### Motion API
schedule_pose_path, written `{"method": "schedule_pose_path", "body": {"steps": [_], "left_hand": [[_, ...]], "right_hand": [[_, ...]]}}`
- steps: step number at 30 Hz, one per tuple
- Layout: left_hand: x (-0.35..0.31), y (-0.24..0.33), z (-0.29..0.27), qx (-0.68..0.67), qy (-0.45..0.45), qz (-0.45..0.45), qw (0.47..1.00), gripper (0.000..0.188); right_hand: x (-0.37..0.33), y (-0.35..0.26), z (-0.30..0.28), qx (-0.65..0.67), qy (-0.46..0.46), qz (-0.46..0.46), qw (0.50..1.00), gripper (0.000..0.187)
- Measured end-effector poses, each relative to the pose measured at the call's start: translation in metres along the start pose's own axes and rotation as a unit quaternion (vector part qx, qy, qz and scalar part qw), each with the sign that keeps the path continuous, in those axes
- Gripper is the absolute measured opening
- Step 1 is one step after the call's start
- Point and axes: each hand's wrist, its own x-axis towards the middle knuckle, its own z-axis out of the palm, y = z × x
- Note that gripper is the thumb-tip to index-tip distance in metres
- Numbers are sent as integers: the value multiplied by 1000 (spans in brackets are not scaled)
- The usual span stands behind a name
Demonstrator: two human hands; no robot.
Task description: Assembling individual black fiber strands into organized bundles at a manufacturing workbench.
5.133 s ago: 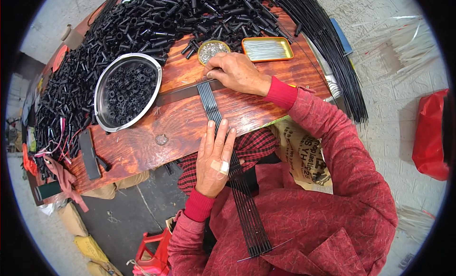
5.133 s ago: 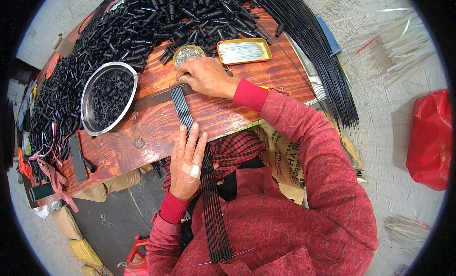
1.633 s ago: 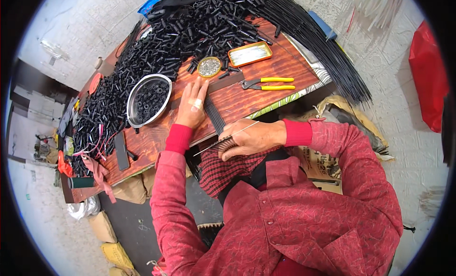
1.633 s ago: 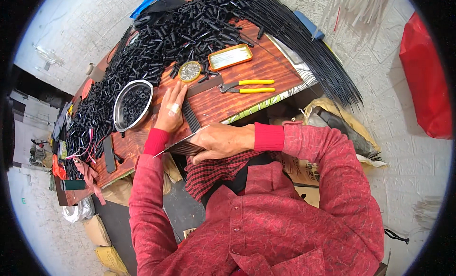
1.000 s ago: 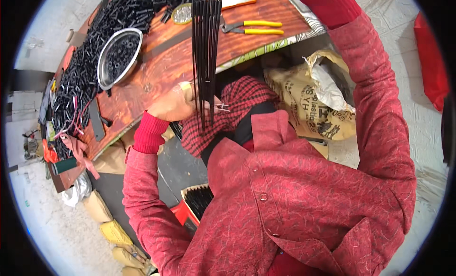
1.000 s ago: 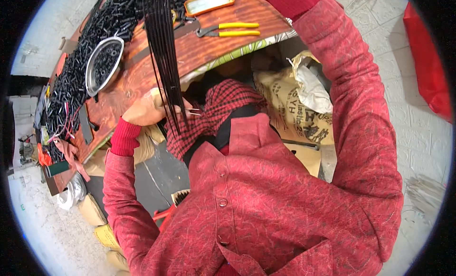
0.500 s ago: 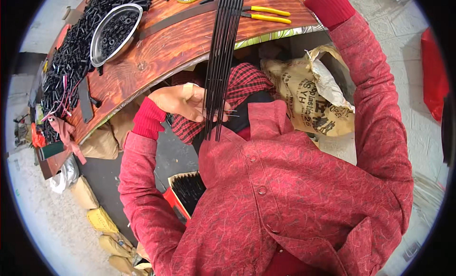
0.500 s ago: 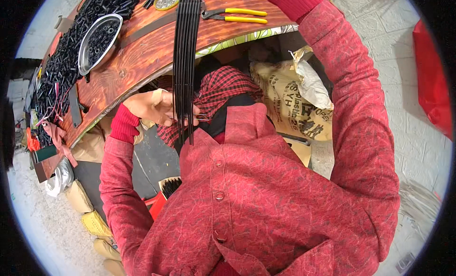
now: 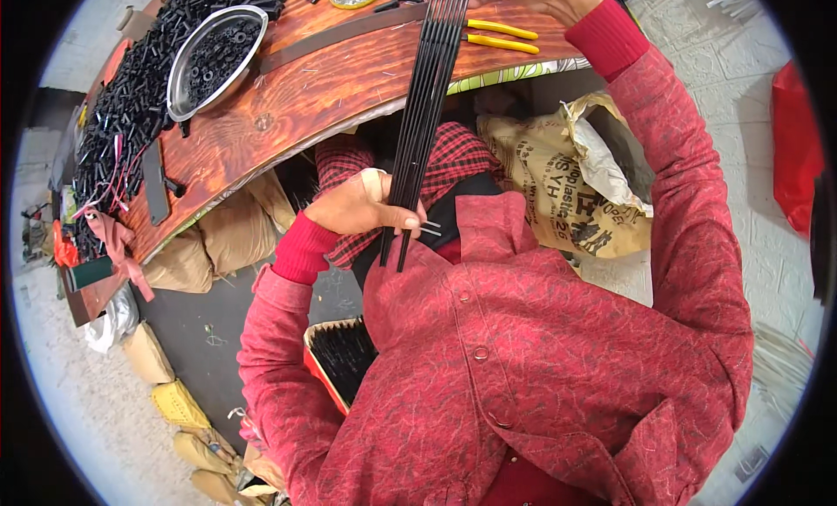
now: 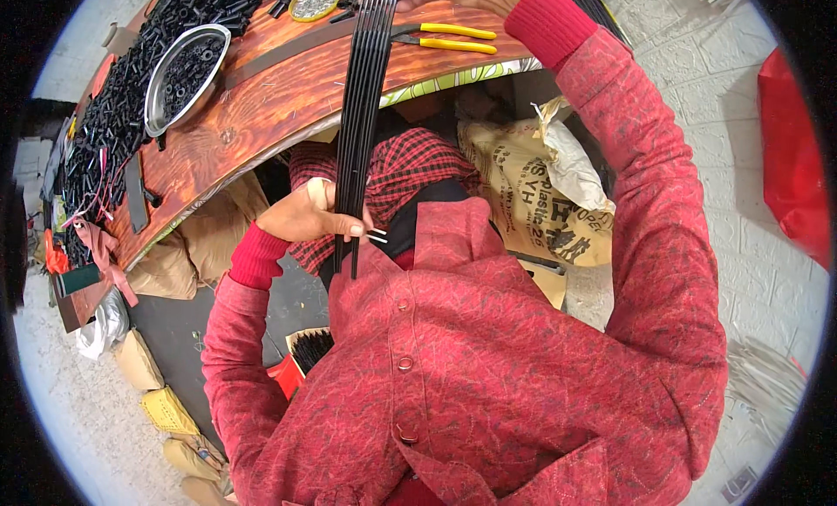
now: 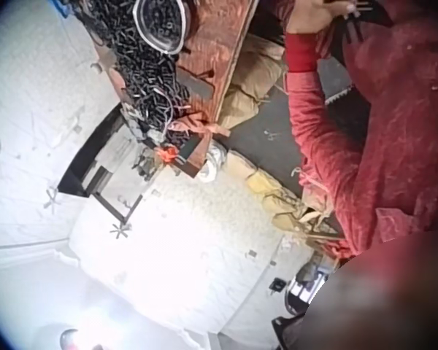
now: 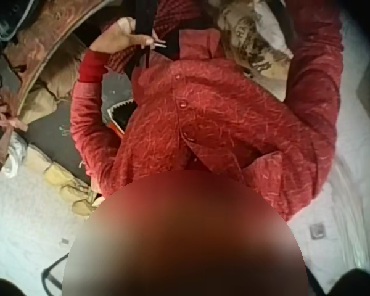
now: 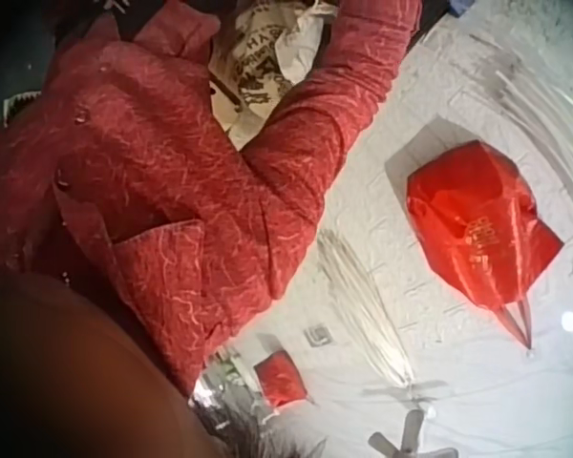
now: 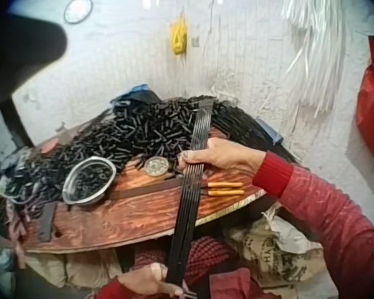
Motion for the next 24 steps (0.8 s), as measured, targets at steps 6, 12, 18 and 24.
{"method": "schedule_pose_path", "body": {"steps": [6,12,18,24], "left_hand": [[-15,-9,-20,-9,-95,-29,995,18],[-15,-23,-32,-64,-190,-67,977,19],[-5,-17,-26,-37,-259,-118,958,21],[-6,-11,-19,-26,-271,-133,953,23]], "right_hand": [[-29,-7,-8,57,-41,87,994,40],[-77,-12,21,-206,-324,78,920,35],[-58,22,90,-415,-230,-353,807,65],[-50,52,113,-342,-468,12,815,39]]}}
